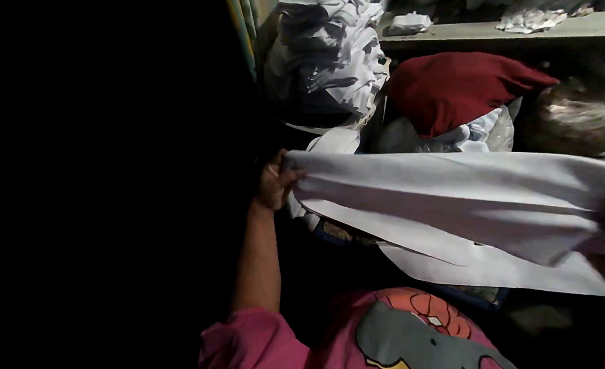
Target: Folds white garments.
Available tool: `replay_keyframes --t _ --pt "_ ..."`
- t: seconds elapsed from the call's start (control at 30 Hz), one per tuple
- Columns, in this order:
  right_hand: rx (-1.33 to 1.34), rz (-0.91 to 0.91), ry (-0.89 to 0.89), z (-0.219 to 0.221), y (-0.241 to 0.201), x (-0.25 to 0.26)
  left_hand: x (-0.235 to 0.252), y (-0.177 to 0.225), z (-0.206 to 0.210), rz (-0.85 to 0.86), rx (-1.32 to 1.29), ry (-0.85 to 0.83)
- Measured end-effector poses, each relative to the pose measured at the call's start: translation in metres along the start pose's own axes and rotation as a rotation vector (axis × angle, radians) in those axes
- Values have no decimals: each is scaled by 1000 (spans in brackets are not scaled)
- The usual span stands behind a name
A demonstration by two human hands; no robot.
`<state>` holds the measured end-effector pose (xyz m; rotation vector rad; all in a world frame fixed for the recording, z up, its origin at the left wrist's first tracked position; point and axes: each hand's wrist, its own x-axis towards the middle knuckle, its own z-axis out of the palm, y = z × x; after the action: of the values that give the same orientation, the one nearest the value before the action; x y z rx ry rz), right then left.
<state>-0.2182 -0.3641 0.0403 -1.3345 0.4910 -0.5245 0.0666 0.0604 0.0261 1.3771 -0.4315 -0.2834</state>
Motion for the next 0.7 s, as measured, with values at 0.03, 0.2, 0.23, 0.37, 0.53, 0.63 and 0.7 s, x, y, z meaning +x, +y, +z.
replay_keyframes --t 0.03,0.2,0.23,0.37,0.53,0.63,0.7 --pt "-6 76 32 12 20 8 11 1 -4 -63 157 23" --pt "-222 537 49 24 122 26 46 -52 -22 -408 813 10" --pt "-283 536 51 23 137 26 47 -55 -24 -442 801 46" --pt "-435 468 79 23 144 22 40 -46 -27 -480 650 146" --pt "-540 353 -37 24 135 22 34 -40 -27 -349 863 -93" --pt "-539 370 -182 19 131 19 33 -37 -21 -369 1032 -228" --pt "-508 328 -250 9 130 18 35 -35 -18 -342 1080 -228"
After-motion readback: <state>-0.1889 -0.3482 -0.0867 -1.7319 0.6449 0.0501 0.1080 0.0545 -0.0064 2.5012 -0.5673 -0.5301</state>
